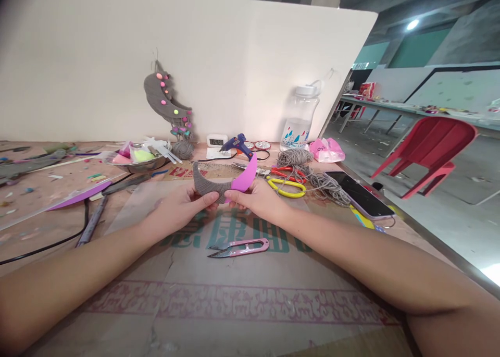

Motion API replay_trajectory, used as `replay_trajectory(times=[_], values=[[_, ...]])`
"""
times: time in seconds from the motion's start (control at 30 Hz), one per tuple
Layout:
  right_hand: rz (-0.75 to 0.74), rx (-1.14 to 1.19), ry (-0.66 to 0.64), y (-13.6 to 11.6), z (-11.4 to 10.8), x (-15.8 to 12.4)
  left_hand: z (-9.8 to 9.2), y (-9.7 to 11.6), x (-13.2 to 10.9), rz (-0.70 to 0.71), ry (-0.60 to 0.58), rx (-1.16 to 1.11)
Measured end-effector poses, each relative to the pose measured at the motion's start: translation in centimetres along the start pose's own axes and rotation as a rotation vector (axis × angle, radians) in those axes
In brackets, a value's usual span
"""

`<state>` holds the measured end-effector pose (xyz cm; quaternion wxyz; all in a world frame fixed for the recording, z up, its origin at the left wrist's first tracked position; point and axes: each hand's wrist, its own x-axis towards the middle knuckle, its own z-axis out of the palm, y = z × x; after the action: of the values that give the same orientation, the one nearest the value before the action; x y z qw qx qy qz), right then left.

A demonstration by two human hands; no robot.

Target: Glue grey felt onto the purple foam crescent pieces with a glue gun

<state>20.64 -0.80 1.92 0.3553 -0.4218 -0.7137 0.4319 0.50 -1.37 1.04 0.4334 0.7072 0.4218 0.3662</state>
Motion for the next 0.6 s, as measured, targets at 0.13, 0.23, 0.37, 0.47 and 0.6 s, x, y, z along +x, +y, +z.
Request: replay_trajectory(times=[0.13, 0.23, 0.37, 0.47, 0.6], values=[[0.003, 0.02, -0.014, -0.09, -0.05, -0.13, 0.04, -0.02, -0.12, -0.028, -0.035, 0.013], [0.01, 0.054, 0.013, 0.03, -0.16, -0.18, 0.03, 0.04, -0.15, -0.047, -0.046, 0.019], [-0.064, 0.158, 0.021, 0.49, -0.37, -0.08, -0.02, -0.04, -0.04, -0.03, -0.028, -0.015], [-0.089, 0.173, 0.002, 0.65, -0.44, -0.02, -0.09, -0.15, 0.09, -0.011, -0.016, -0.02], [-0.069, 0.165, 0.001, 0.5, -0.42, -0.01, -0.15, -0.09, 0.1, -0.001, -0.03, 0.009]])
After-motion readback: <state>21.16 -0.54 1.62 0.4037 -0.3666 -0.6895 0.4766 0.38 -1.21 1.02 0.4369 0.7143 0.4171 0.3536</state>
